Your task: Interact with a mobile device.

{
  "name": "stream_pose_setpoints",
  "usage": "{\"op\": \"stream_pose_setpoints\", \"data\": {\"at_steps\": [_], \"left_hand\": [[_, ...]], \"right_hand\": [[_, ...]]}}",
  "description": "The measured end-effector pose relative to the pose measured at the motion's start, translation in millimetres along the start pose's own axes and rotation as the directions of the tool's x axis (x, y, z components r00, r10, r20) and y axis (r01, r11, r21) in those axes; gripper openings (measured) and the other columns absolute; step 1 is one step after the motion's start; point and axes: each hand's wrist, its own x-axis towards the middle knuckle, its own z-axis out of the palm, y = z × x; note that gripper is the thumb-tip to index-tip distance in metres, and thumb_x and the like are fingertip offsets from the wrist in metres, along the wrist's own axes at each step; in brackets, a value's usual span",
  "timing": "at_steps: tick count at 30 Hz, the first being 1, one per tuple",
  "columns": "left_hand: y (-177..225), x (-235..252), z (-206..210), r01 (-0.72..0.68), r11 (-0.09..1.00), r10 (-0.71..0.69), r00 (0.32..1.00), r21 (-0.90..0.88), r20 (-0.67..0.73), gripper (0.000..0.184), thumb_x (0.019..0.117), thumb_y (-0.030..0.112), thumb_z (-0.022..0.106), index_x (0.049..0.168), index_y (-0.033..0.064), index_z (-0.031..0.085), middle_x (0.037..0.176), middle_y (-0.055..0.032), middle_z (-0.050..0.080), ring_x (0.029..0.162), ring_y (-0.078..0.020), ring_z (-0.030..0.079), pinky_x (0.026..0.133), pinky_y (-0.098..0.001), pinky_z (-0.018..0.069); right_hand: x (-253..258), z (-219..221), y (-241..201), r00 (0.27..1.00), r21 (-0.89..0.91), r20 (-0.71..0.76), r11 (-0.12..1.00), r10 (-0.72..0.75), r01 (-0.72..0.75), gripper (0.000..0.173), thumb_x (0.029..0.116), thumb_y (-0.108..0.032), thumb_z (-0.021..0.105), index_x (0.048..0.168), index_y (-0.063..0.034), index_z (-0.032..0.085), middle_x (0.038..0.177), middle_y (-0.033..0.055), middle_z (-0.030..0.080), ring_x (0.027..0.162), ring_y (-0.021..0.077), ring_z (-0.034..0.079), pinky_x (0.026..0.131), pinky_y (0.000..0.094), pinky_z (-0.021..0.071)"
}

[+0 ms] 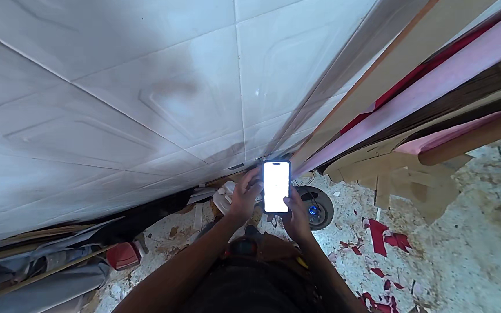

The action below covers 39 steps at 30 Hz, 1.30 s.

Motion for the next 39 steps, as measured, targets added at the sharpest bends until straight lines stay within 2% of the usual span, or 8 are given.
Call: {"op": "stream_pose_setpoints", "data": {"at_steps": [9, 13, 23, 26, 28, 32, 36, 39], "left_hand": [[0, -2, 3, 0.003, 1.0, -0.003, 1.0, 0.002, 0.013, 0.045, 0.1037, 0.017, 0.057, 0.148, 0.0216, 0.054, 0.137, -0.0062, 0.063, 0.12, -0.0251, 0.064, 0.099, -0.0462, 0.0557], [2, -2, 5, 0.0, 1.0, -0.001, 1.0, 0.014, 0.023, 0.045, 0.1035, 0.017, 0.058, 0.148, 0.0208, 0.054, 0.136, -0.0066, 0.064, 0.119, -0.0249, 0.064, 0.098, -0.0448, 0.0563], [1, -6, 8, 0.012, 1.0, -0.013, 1.0, 0.017, 0.017, 0.045, 0.1031, 0.017, 0.058, 0.148, 0.0208, 0.054, 0.136, -0.0072, 0.064, 0.117, -0.0255, 0.065, 0.095, -0.045, 0.0572], [3, -7, 8, 0.014, 1.0, -0.014, 1.0, 0.018, 0.002, 0.045, 0.103, 0.016, 0.059, 0.147, 0.0211, 0.055, 0.135, -0.0068, 0.064, 0.116, -0.025, 0.065, 0.095, -0.0443, 0.0573], [0, -4, 6, 0.0, 1.0, 0.0, 1.0, 0.018, -0.014, 0.044, 0.1027, 0.015, 0.059, 0.147, 0.0196, 0.055, 0.135, -0.0074, 0.064, 0.117, -0.0246, 0.065, 0.096, -0.0438, 0.0574], [-6, 3, 3, -0.037, 0.999, 0.034, 0.996, -0.039, -0.078, 0.044, 0.1024, 0.012, 0.058, 0.146, 0.0147, 0.056, 0.13, -0.0122, 0.067, 0.114, -0.0271, 0.067, 0.096, -0.0452, 0.0584], [-1, 5, 0, -0.061, 0.994, 0.052, 0.994, -0.095, -0.1, 0.043, 0.1025, 0.007, 0.057, 0.145, 0.0121, 0.056, 0.127, -0.0153, 0.067, 0.111, -0.0298, 0.068, 0.094, -0.0467, 0.0587], [-3, 4, -3, -0.071, 0.993, 0.063, 0.994, -0.092, -0.086, 0.044, 0.1029, 0.007, 0.056, 0.146, 0.0122, 0.055, 0.127, -0.0164, 0.067, 0.11, -0.0308, 0.068, 0.094, -0.0475, 0.0591]], "right_hand": [[-1, -2, 3, 1.0, -0.003, -0.009, 1.0, -0.023, 0.022, 0.05, 0.0992, -0.035, 0.055, 0.147, -0.021, 0.048, 0.126, 0.016, 0.066, 0.101, 0.031, 0.071, 0.071, 0.0489, 0.0623], [-2, -2, 2, 0.998, -0.044, -0.042, 0.998, -0.045, 0.043, 0.046, 0.1006, -0.036, 0.052, 0.144, -0.0196, 0.05, 0.121, 0.0164, 0.067, 0.095, 0.031, 0.072, 0.066, 0.0479, 0.0625], [-3, -2, 2, 0.998, -0.048, -0.042, 0.998, -0.05, 0.048, 0.043, 0.103, -0.033, 0.05, 0.143, -0.0169, 0.052, 0.119, 0.0179, 0.069, 0.093, 0.0306, 0.073, 0.069, 0.0463, 0.0629], [-2, 0, 2, 0.998, -0.057, -0.05, 0.997, -0.047, 0.044, 0.042, 0.104, -0.032, 0.049, 0.143, -0.0168, 0.052, 0.117, 0.0192, 0.069, 0.088, 0.0323, 0.073, 0.063, 0.0466, 0.0628], [-1, 1, 3, 0.996, -0.083, -0.06, 0.995, -0.062, 0.057, 0.043, 0.1041, -0.032, 0.048, 0.146, -0.0197, 0.049, 0.119, 0.0187, 0.068, 0.089, 0.0336, 0.072, 0.062, 0.0483, 0.0624], [-1, 7, -1, 0.986, -0.145, -0.067, 0.979, -0.151, 0.14, 0.058, 0.1016, -0.026, 0.051, 0.157, -0.0299, 0.036, 0.135, 0.0133, 0.061, 0.1, 0.0315, 0.07, 0.067, 0.0493, 0.0625], [-1, 9, -5, 0.985, -0.127, -0.03, 0.978, -0.172, 0.167, 0.056, 0.1029, -0.021, 0.048, 0.157, -0.0278, 0.039, 0.135, 0.015, 0.061, 0.093, 0.0312, 0.071, 0.062, 0.0474, 0.0627], [0, 8, -3, 0.984, -0.129, -0.032, 0.977, -0.175, 0.169, 0.053, 0.1037, -0.021, 0.047, 0.156, -0.0266, 0.043, 0.135, 0.0138, 0.062, 0.096, 0.0296, 0.07, 0.065, 0.046, 0.063]]}}
